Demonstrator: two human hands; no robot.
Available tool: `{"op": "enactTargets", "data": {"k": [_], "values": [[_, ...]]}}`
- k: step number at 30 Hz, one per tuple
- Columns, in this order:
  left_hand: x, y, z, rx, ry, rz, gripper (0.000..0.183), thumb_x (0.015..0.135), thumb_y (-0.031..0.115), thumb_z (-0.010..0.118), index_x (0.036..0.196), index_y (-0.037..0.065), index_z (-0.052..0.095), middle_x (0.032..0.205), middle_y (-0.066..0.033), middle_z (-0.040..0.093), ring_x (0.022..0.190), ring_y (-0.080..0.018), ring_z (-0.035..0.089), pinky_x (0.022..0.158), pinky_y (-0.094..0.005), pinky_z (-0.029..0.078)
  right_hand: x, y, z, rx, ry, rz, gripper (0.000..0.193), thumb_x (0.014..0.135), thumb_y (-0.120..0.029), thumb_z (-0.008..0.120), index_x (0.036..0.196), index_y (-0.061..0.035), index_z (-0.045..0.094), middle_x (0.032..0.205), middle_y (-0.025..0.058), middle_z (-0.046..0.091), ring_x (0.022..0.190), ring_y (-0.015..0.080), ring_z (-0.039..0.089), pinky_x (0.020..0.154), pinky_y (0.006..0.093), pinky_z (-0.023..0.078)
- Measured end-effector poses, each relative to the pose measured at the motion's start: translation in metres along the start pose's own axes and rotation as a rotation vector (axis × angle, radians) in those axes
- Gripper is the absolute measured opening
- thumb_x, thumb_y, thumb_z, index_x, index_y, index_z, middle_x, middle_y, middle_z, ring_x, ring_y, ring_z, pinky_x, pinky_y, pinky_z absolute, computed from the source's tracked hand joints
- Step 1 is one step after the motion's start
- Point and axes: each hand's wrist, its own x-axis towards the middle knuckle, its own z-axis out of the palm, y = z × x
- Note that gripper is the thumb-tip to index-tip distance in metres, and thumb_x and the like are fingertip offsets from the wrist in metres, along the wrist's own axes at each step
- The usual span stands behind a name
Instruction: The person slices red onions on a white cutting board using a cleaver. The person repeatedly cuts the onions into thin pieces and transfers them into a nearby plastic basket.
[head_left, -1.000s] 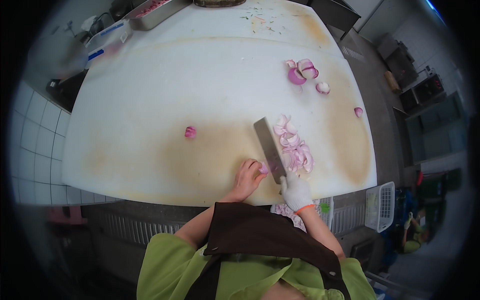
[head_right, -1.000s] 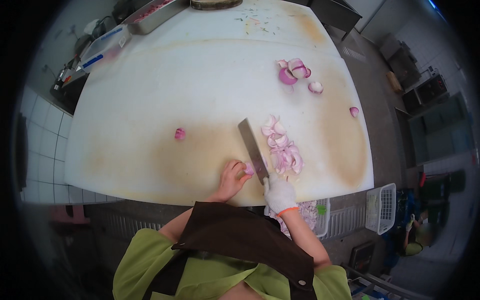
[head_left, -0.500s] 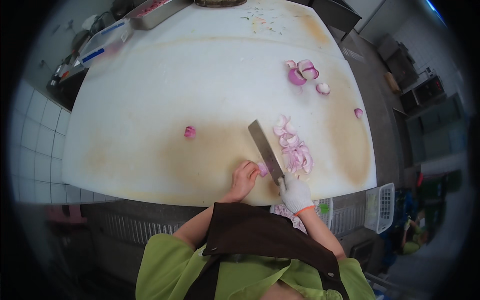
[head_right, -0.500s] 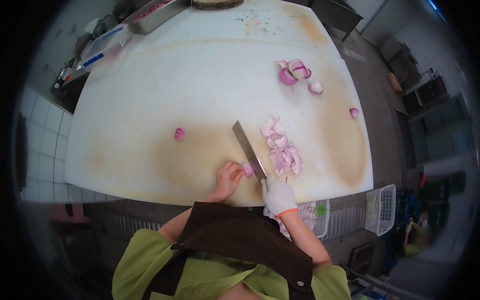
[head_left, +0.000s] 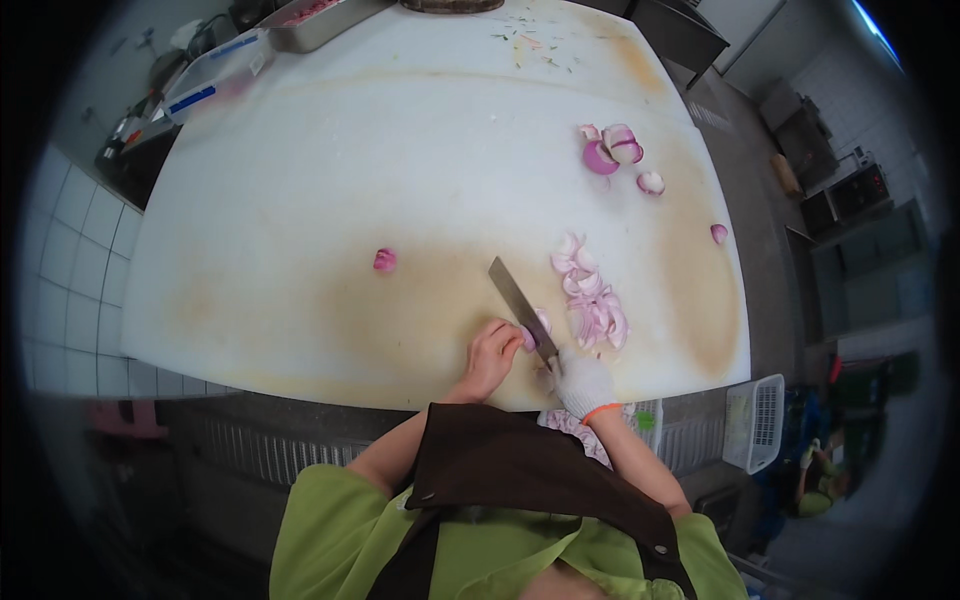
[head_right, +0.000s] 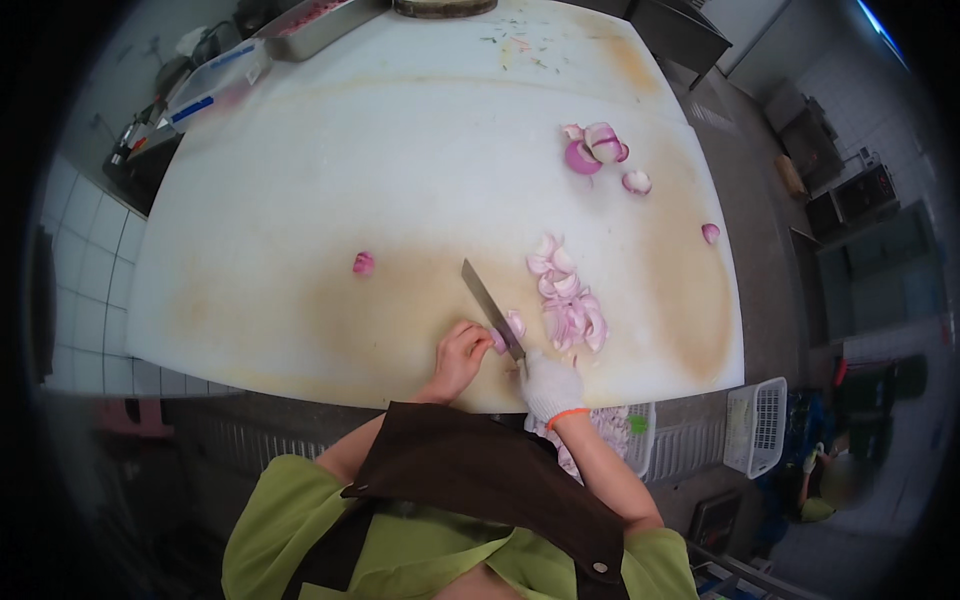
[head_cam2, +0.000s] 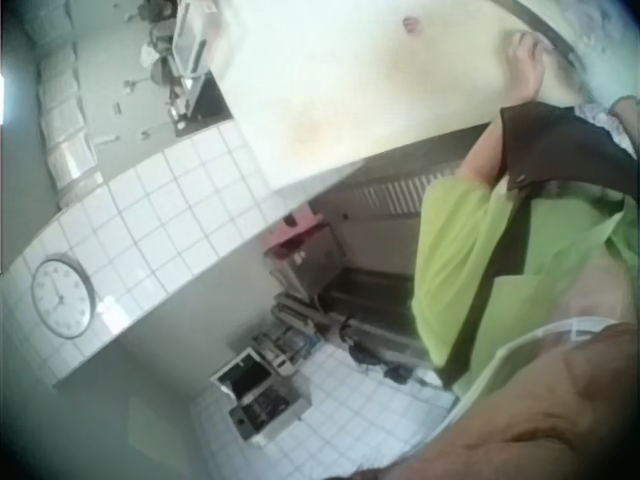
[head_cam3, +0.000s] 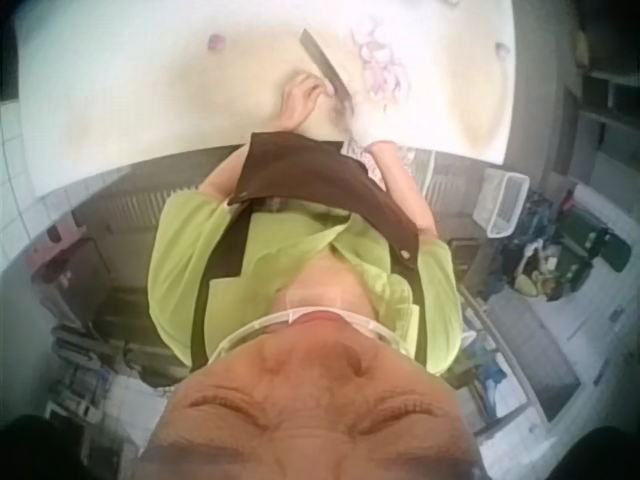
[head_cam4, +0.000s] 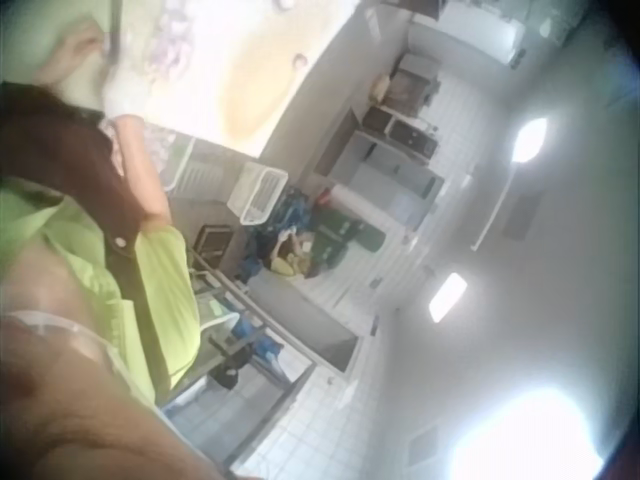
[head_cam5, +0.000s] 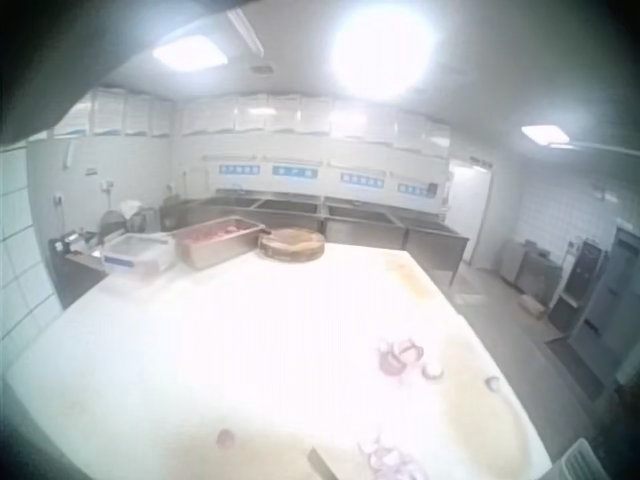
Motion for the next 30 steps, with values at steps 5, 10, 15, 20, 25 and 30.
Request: {"op": "enactTargets", "data": {"k": [5, 10, 15, 20, 25, 30], "values": [[0.001, 0.006, -0.001, 0.019, 0.018, -0.021, 0.006, 0.076, -0.001, 0.067, 0.080, 0.001, 0.063, 0.082, -0.0111, 0.060, 0.069, -0.0272, 0.060, 0.059, -0.0337, 0.048, -0.001, -0.013, -0.005, -0.015, -0.005, 0.000, 0.028, 0.092, -0.031, 0.048, 0.089, -0.0041, 0.056, 0.072, 0.0233, 0.063, 0.067, 0.0412, 0.062, 0.062, 0.0516, 0.048], [-0.002, -0.005, 0.001, -0.011, 0.019, 0.030, 0.005, 0.077, -0.001, 0.066, 0.080, 0.001, 0.063, 0.082, -0.0107, 0.060, 0.068, -0.0269, 0.059, 0.058, -0.0337, 0.047, -0.002, -0.012, -0.011, 0.041, 0.029, -0.023, 0.029, 0.092, -0.031, 0.048, 0.090, -0.0032, 0.057, 0.071, 0.0238, 0.063, 0.066, 0.0414, 0.062, 0.061, 0.0525, 0.048], [-0.002, -0.001, 0.001, 0.004, 0.002, 0.008, 0.005, 0.076, -0.002, 0.066, 0.079, 0.001, 0.063, 0.082, -0.0102, 0.061, 0.068, -0.0260, 0.059, 0.057, -0.0332, 0.048, 0.005, -0.012, 0.004, -0.032, -0.047, -0.027, 0.031, 0.091, -0.032, 0.048, 0.089, -0.0026, 0.056, 0.071, 0.0242, 0.063, 0.067, 0.0420, 0.062, 0.064, 0.0523, 0.048], [-0.004, -0.001, -0.001, -0.020, 0.009, -0.017, 0.005, 0.077, -0.001, 0.067, 0.079, 0.001, 0.063, 0.082, -0.0100, 0.061, 0.069, -0.0258, 0.060, 0.059, -0.0335, 0.048, -0.003, -0.016, -0.012, 0.076, 0.014, -0.005, 0.031, 0.091, -0.033, 0.048, 0.090, -0.0031, 0.056, 0.073, 0.0238, 0.063, 0.069, 0.0422, 0.062, 0.065, 0.0524, 0.048], [-0.007, 0.001, 0.000, 0.005, -0.071, -0.001, 0.004, 0.077, 0.001, 0.067, 0.079, 0.001, 0.064, 0.083, -0.0099, 0.061, 0.071, -0.0258, 0.061, 0.062, -0.0329, 0.049, 0.004, -0.008, 0.010, 0.074, -0.026, -0.020, 0.031, 0.092, -0.032, 0.048, 0.097, -0.0018, 0.054, 0.077, 0.0256, 0.063, 0.073, 0.0440, 0.062, 0.067, 0.0535, 0.047], [-0.007, -0.004, 0.002, -0.021, 0.035, 0.064, 0.001, 0.080, 0.002, 0.065, 0.081, 0.001, 0.065, 0.086, -0.0096, 0.062, 0.072, -0.0266, 0.060, 0.067, -0.0336, 0.050, 0.007, -0.005, -0.010, 0.266, 0.129, 0.033, 0.033, 0.092, -0.030, 0.047, 0.103, 0.0002, 0.052, 0.080, 0.0267, 0.063, 0.074, 0.0457, 0.060, 0.069, 0.0533, 0.046]]}}
